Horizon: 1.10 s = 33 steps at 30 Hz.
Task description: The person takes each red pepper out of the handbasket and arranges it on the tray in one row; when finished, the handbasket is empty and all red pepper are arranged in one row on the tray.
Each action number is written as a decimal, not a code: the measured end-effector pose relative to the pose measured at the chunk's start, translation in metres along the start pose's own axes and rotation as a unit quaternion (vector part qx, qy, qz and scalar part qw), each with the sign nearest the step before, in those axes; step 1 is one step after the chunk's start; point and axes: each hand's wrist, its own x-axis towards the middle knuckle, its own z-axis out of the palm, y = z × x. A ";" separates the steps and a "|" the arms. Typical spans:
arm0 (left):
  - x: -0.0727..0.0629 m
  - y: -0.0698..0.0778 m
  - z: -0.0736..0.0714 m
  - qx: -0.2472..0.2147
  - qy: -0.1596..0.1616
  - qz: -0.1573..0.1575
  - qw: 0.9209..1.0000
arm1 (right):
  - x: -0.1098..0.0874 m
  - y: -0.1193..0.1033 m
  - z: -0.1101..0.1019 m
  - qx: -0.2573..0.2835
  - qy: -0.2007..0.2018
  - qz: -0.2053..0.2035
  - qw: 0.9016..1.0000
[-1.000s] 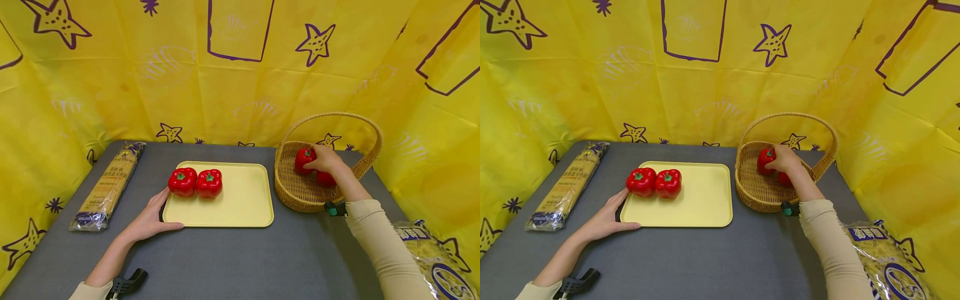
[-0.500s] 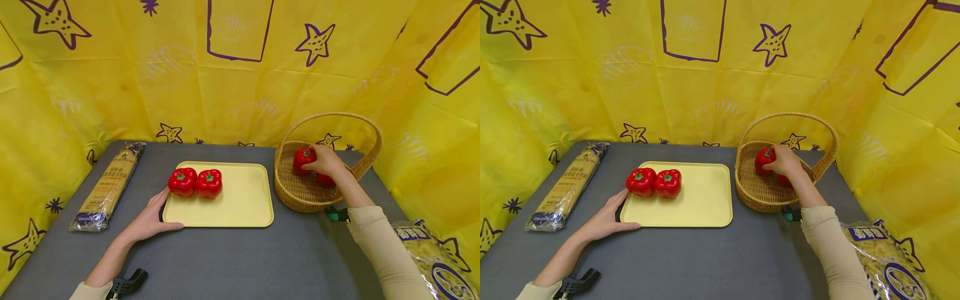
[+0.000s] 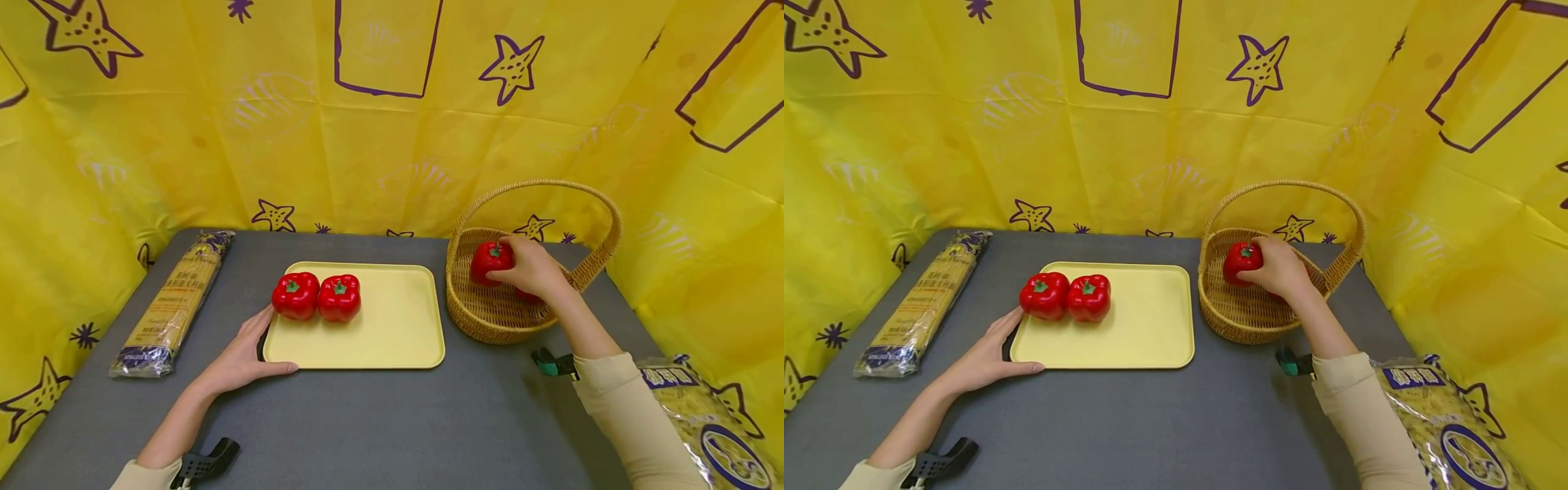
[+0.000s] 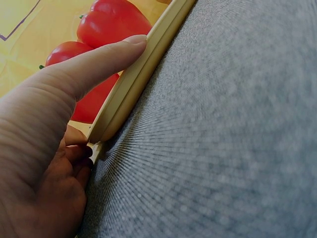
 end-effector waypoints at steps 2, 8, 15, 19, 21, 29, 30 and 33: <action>0.000 0.000 0.000 0.001 0.000 0.000 1.000 | -0.003 -0.003 0.001 -0.002 0.003 -0.005 1.000; -0.001 0.000 0.000 -0.001 -0.001 -0.003 1.000 | -0.010 -0.011 0.000 -0.007 0.011 -0.029 1.000; -0.001 0.000 0.000 0.000 -0.001 -0.004 1.000 | -0.019 -0.020 -0.003 -0.014 0.012 -0.033 0.999; 0.000 -0.001 0.000 0.001 0.001 0.000 1.000 | -0.023 -0.024 -0.006 -0.014 0.012 -0.028 0.999; 0.000 -0.001 0.000 0.002 0.002 0.001 1.000 | -0.025 -0.026 -0.007 -0.014 0.014 -0.029 0.999; 0.000 0.001 0.000 0.000 0.000 -0.002 1.000 | -0.033 -0.036 -0.010 -0.015 0.014 -0.029 0.999; 0.000 0.001 0.000 0.001 0.000 -0.002 1.000 | -0.034 -0.037 -0.010 -0.015 0.015 -0.029 0.999; 0.000 0.001 -0.001 0.002 0.000 -0.003 1.000 | -0.037 -0.041 -0.011 -0.011 0.023 -0.033 0.999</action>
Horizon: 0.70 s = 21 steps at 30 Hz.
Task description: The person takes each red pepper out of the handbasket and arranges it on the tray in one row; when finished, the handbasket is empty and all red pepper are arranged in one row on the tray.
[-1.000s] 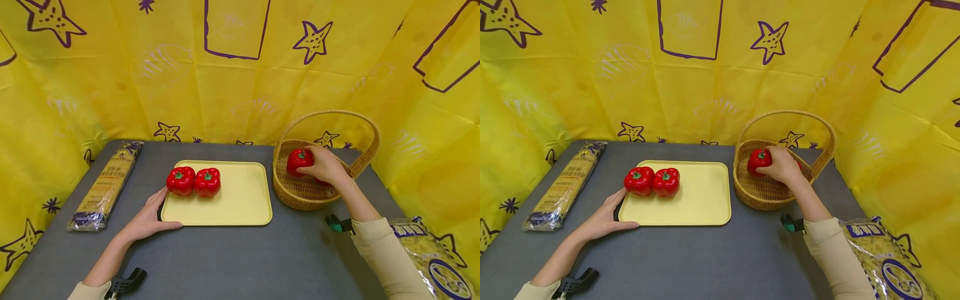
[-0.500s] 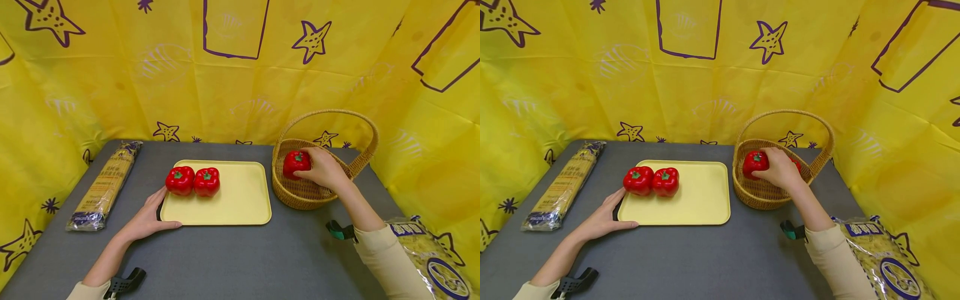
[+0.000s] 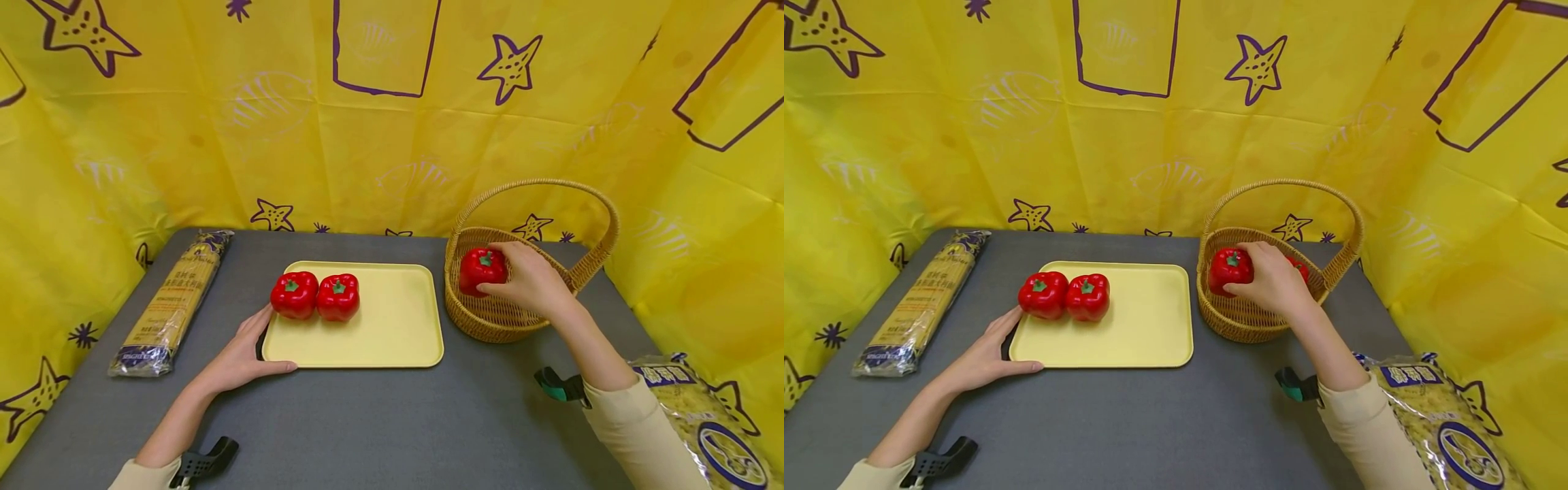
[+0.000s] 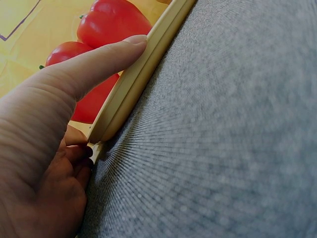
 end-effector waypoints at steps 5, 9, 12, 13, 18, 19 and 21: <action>0.000 0.000 0.000 0.000 0.000 0.002 1.000 | -0.004 -0.006 -0.001 0.007 0.012 -0.004 1.000; 0.001 -0.001 0.000 -0.001 0.001 0.004 1.000 | -0.006 -0.010 -0.001 0.017 0.015 -0.008 1.000; 0.001 -0.002 0.000 0.001 0.001 0.005 1.000 | -0.007 -0.013 0.000 0.029 0.017 -0.010 0.999; 0.001 -0.002 0.000 0.001 0.001 0.004 1.000 | -0.008 -0.013 0.000 0.034 0.018 -0.010 0.999; 0.000 -0.002 0.001 0.002 0.000 0.000 1.000 | -0.009 -0.017 0.004 0.060 0.028 -0.015 0.998; 0.000 -0.002 0.001 0.002 0.000 0.000 1.000 | -0.009 -0.018 0.005 0.065 0.030 -0.018 0.997; 0.000 -0.002 0.001 0.001 -0.001 0.000 1.000 | -0.008 -0.019 0.007 0.075 0.033 -0.024 0.996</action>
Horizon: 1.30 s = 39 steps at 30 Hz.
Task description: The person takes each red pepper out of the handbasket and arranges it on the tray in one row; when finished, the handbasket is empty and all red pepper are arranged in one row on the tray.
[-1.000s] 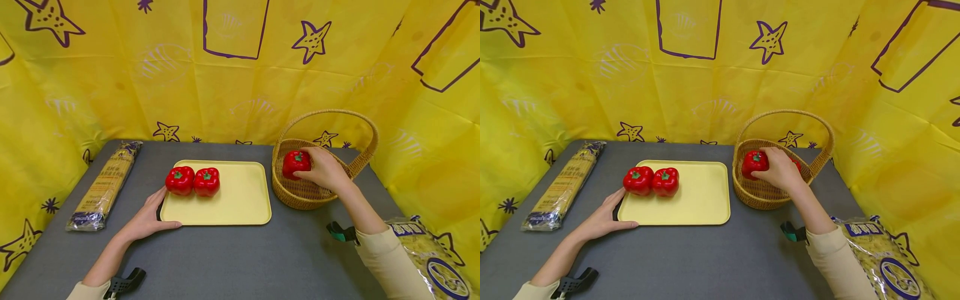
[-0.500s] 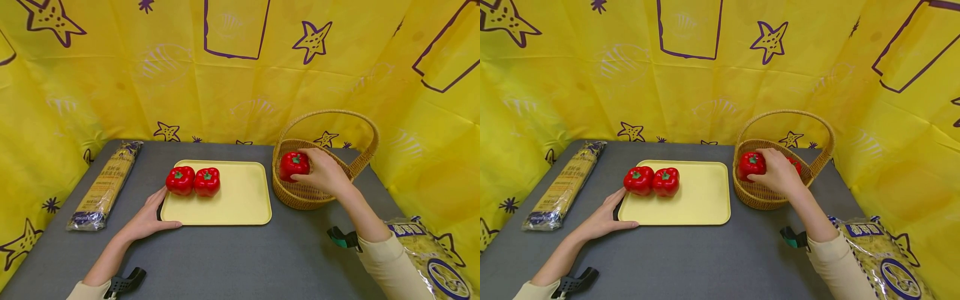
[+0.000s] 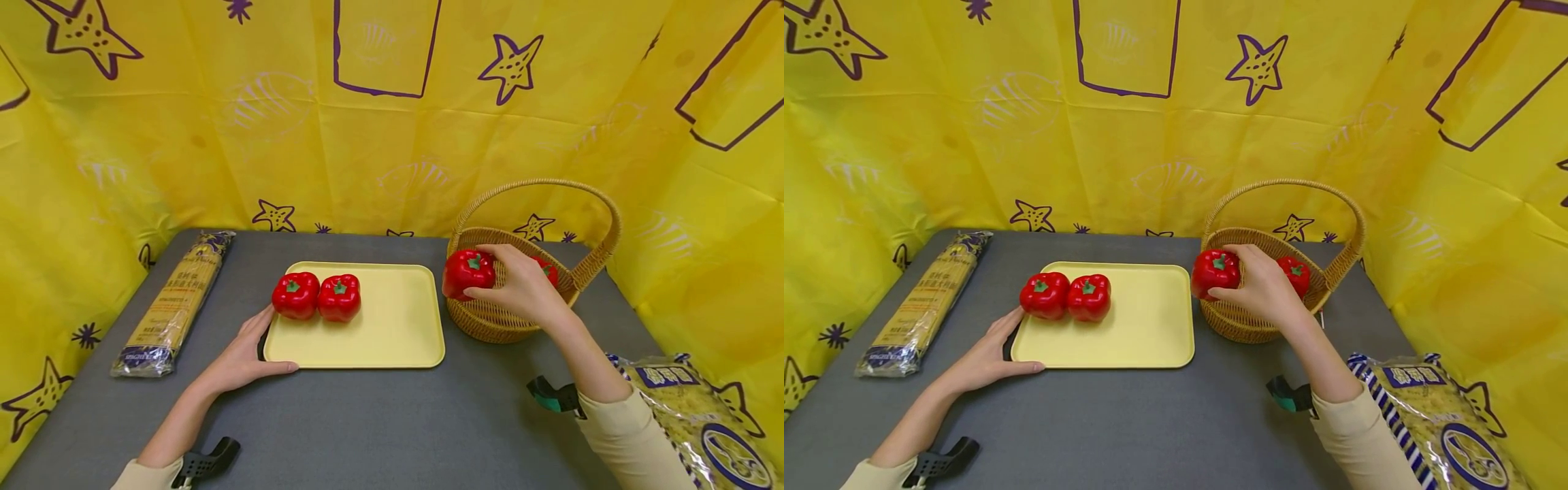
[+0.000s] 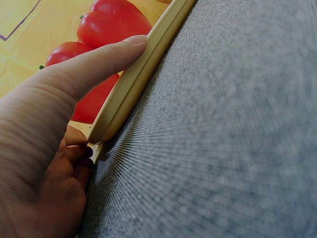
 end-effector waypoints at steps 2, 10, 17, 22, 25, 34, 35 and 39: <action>0.000 0.000 0.000 0.000 0.000 0.001 1.000 | 0.000 -0.001 0.002 0.005 0.003 -0.007 1.000; 0.000 0.001 0.002 -0.001 -0.002 0.001 1.000 | 0.002 -0.008 0.011 0.013 0.006 -0.027 1.000; 0.001 0.001 0.002 -0.002 -0.004 -0.001 1.000 | 0.005 -0.014 0.020 0.024 -0.001 -0.037 0.999; 0.000 0.001 0.001 -0.002 -0.003 -0.002 1.000 | 0.008 -0.017 0.026 0.031 -0.007 -0.038 0.999; 0.000 0.002 0.001 0.000 -0.004 -0.004 1.000 | 0.009 -0.019 0.030 0.036 -0.009 -0.034 0.999; 0.000 0.000 0.001 0.001 -0.002 -0.003 1.000 | 0.014 -0.021 0.047 0.042 -0.013 -0.040 0.998; 0.000 0.001 0.000 0.001 -0.002 -0.004 1.000 | 0.015 -0.021 0.048 0.043 -0.014 -0.038 0.998; 0.000 0.002 0.000 0.002 -0.002 -0.004 1.000 | 0.016 -0.023 0.053 0.049 -0.022 -0.033 0.998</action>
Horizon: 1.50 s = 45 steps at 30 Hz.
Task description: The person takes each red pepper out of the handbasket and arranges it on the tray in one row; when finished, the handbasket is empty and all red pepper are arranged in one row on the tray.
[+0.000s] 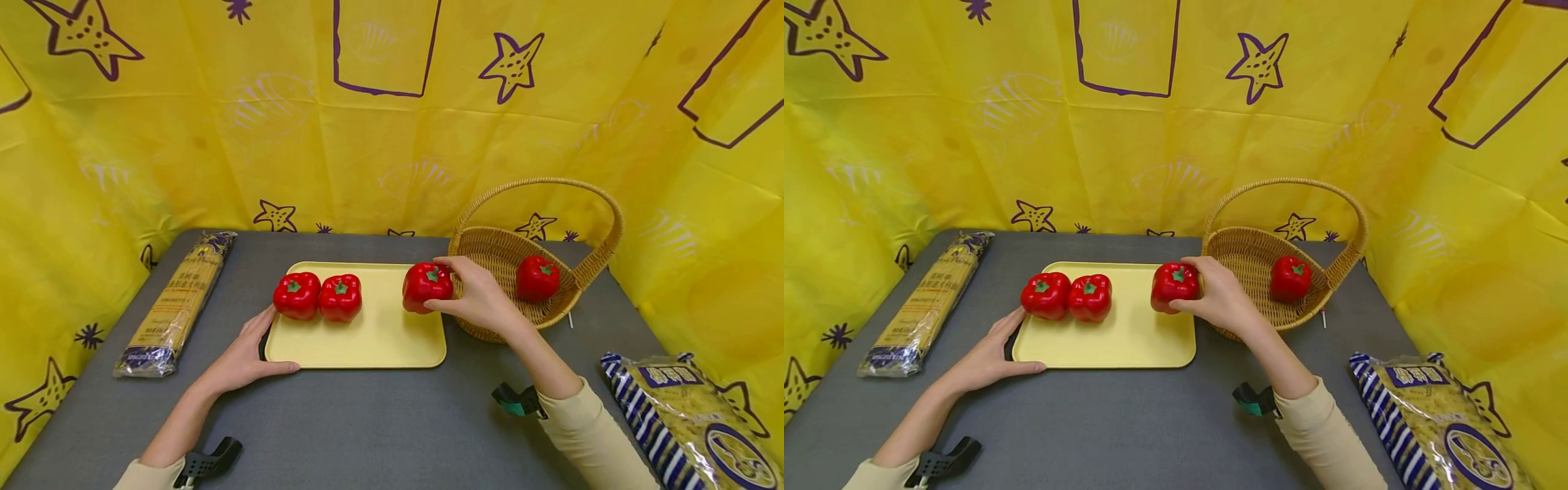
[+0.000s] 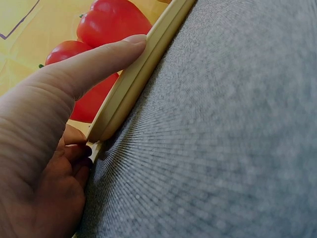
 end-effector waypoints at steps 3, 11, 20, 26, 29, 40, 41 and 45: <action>0.000 0.000 0.000 0.001 -0.001 -0.002 1.000 | 0.001 -0.002 0.004 0.006 -0.005 -0.002 1.000; 0.000 0.001 0.000 0.000 -0.003 -0.007 1.000 | 0.004 -0.003 0.014 0.016 -0.007 -0.008 1.000; 0.000 0.001 0.000 0.000 -0.002 -0.009 1.000 | 0.007 -0.004 0.026 0.019 -0.001 -0.026 0.999; 0.000 0.001 0.000 0.001 -0.004 -0.009 1.000 | 0.009 -0.005 0.035 0.015 -0.011 -0.019 1.000; 0.000 0.001 0.000 0.000 -0.005 -0.009 1.000 | 0.010 -0.007 0.038 0.016 -0.017 -0.014 1.000; 0.000 0.001 0.000 -0.004 -0.001 -0.003 1.000 | 0.017 -0.012 0.051 0.018 -0.027 -0.015 0.999; 0.000 0.001 0.000 -0.005 -0.001 -0.002 1.000 | 0.018 -0.012 0.052 0.016 -0.028 -0.016 0.999; 0.000 0.001 0.000 -0.004 -0.001 -0.002 1.000 | 0.021 -0.015 0.056 0.003 -0.031 -0.017 0.999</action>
